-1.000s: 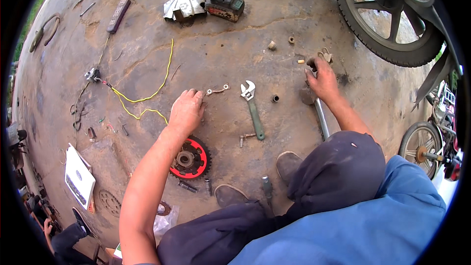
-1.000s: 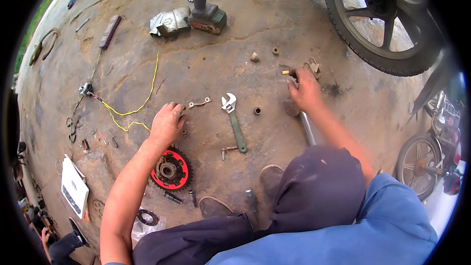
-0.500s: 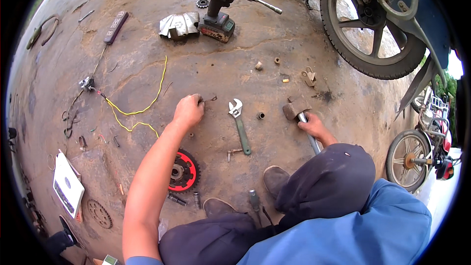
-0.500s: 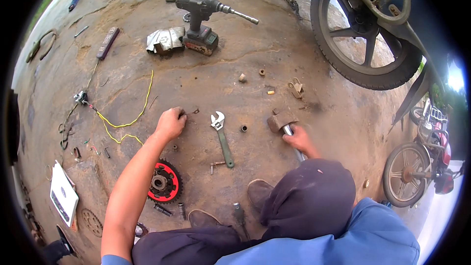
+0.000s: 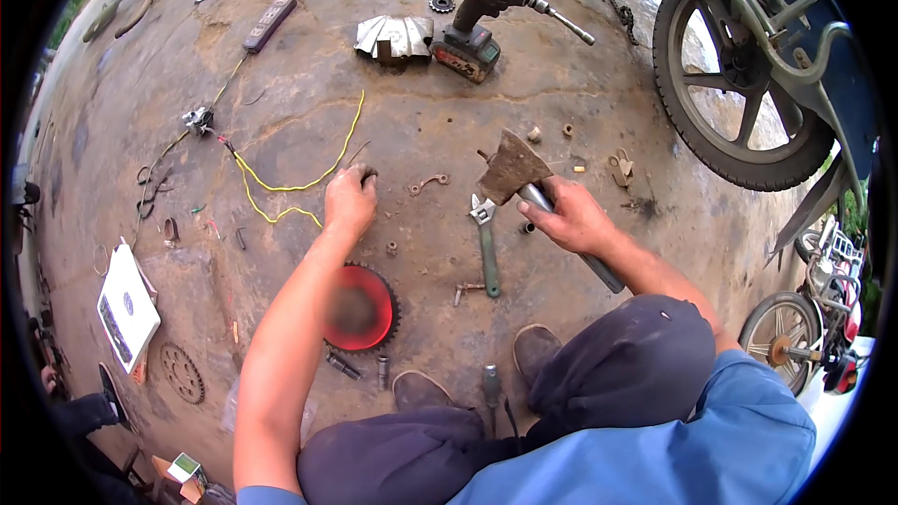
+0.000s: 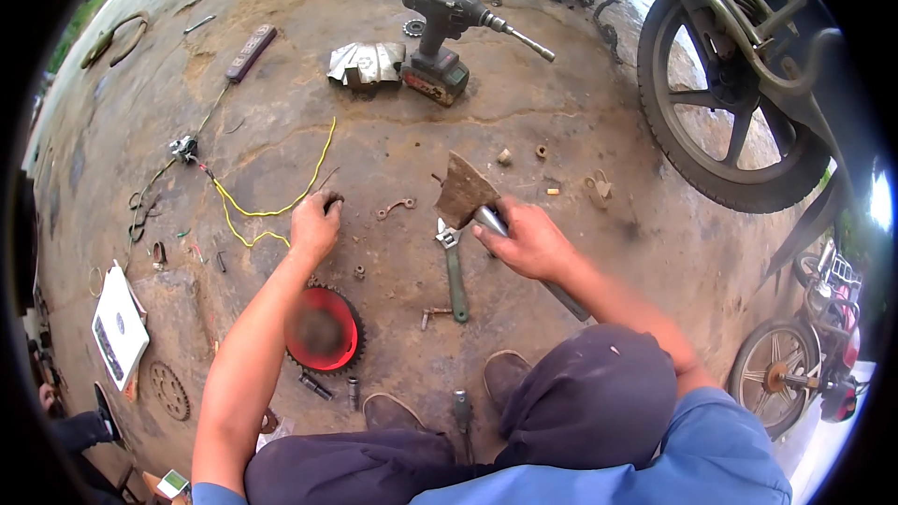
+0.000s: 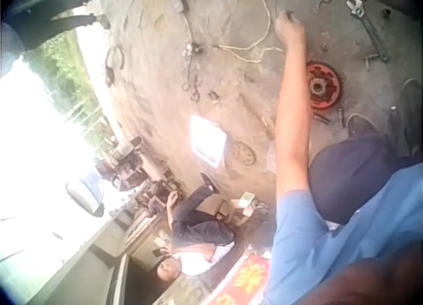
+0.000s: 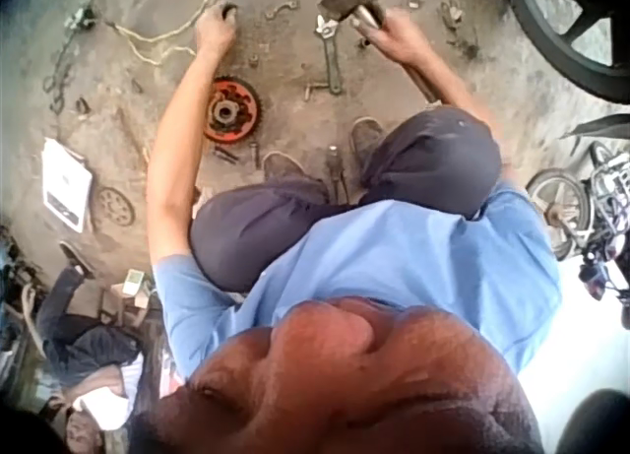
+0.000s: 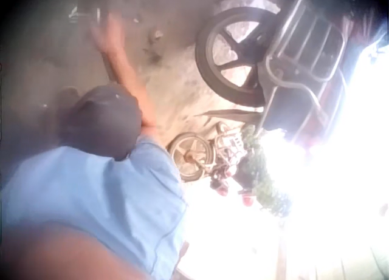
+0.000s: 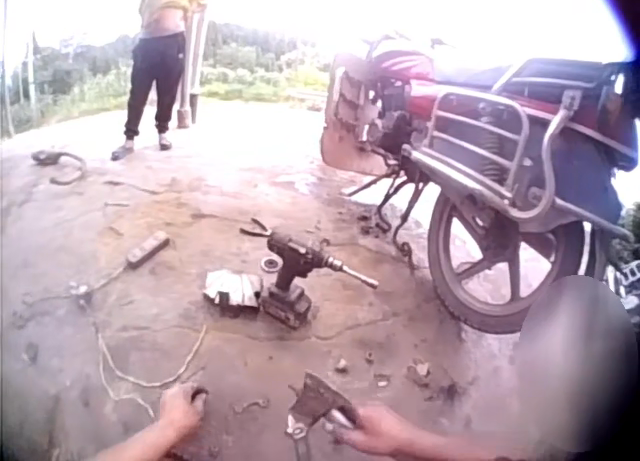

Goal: The person taps metal pieces with a hammer and assembles a motorcycle wheel hub and sprocket by fitting plates and fasteners into the sprocket assembly by hand.

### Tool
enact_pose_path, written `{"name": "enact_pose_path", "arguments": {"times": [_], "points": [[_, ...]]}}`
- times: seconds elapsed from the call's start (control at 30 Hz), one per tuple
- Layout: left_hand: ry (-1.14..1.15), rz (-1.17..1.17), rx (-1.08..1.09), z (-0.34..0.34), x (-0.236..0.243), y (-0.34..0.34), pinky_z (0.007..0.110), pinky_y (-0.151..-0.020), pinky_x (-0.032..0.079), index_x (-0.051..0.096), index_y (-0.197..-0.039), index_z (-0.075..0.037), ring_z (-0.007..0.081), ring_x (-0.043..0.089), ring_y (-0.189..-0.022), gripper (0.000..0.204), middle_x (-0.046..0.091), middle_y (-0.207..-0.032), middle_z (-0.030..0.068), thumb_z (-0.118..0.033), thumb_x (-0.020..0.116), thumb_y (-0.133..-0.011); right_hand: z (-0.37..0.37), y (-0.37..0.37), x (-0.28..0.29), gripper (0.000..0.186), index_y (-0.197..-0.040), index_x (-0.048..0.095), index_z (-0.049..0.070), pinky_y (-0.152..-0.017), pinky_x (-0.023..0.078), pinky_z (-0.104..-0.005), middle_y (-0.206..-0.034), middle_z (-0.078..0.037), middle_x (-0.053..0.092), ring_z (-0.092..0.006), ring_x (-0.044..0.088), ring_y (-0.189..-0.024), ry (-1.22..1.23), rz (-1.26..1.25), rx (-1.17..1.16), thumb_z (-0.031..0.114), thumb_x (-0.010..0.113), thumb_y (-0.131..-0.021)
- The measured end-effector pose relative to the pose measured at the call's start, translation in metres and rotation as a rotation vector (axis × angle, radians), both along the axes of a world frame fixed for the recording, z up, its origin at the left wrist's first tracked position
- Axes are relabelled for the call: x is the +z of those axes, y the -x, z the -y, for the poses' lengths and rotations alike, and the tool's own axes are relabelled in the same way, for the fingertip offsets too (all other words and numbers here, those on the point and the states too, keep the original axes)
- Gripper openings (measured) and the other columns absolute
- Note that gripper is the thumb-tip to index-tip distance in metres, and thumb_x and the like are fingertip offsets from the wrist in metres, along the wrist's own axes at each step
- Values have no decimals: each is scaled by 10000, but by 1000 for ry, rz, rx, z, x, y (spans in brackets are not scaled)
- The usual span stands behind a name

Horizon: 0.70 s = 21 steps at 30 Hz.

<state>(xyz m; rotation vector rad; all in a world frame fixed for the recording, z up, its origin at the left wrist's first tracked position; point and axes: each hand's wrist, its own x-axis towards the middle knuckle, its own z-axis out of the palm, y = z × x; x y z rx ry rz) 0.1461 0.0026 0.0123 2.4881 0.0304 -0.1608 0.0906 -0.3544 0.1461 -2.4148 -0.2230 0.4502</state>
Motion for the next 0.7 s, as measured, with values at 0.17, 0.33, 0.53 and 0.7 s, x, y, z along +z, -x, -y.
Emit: {"name": "enact_pose_path", "arguments": {"times": [0.17, 0.33, 0.53, 0.7], "points": [[147, 8, 46, -8, 23, 13, 414, -876, 571, 751, -1114, 7, 343, 747, -990, 238, 759, -1055, 222, -154, 692, -949, -76, -32, -5, 351, -1047, 522, -27, -686, 518, -576, -765, -263, 673, -497, 671, -766, 75, 182, 97, 289, 664, -987], [149, -18, 23, -11, 34, 26, 432, -895, 561, 748, -1118, 11, 362, 733, -1003, 262, 753, -1058, 226, -185, 691, -954, -93, -28, -85, 328, -1047, 523, -30, -737, 530, -597, -819, -292, 696, -508, 681, -831, 232, 34, 147, 276, 629, -992], [242, 8, -7, -10, 32, 25, 492, -909, 545, 749, -1107, -13, 432, 696, -1025, 238, 732, -1055, 247, -174, 679, -946, -84, -34, -62, 405, -1046, 524, -49, -722, 531, -592, -776, -301, 677, -534, 663, -817, 86, 84, -17, 336, 642, -1008], [136, -17, -42, -6, 22, 17, 451, -914, 557, 749, -1126, -25, 386, 713, -1031, 245, 740, -1076, 222, -186, 699, -948, -97, -12, -62, 401, -1052, 528, -44, -700, 527, -596, -751, -293, 671, -531, 662, -772, 74, 71, -8, 339, 641, -1016]]}}
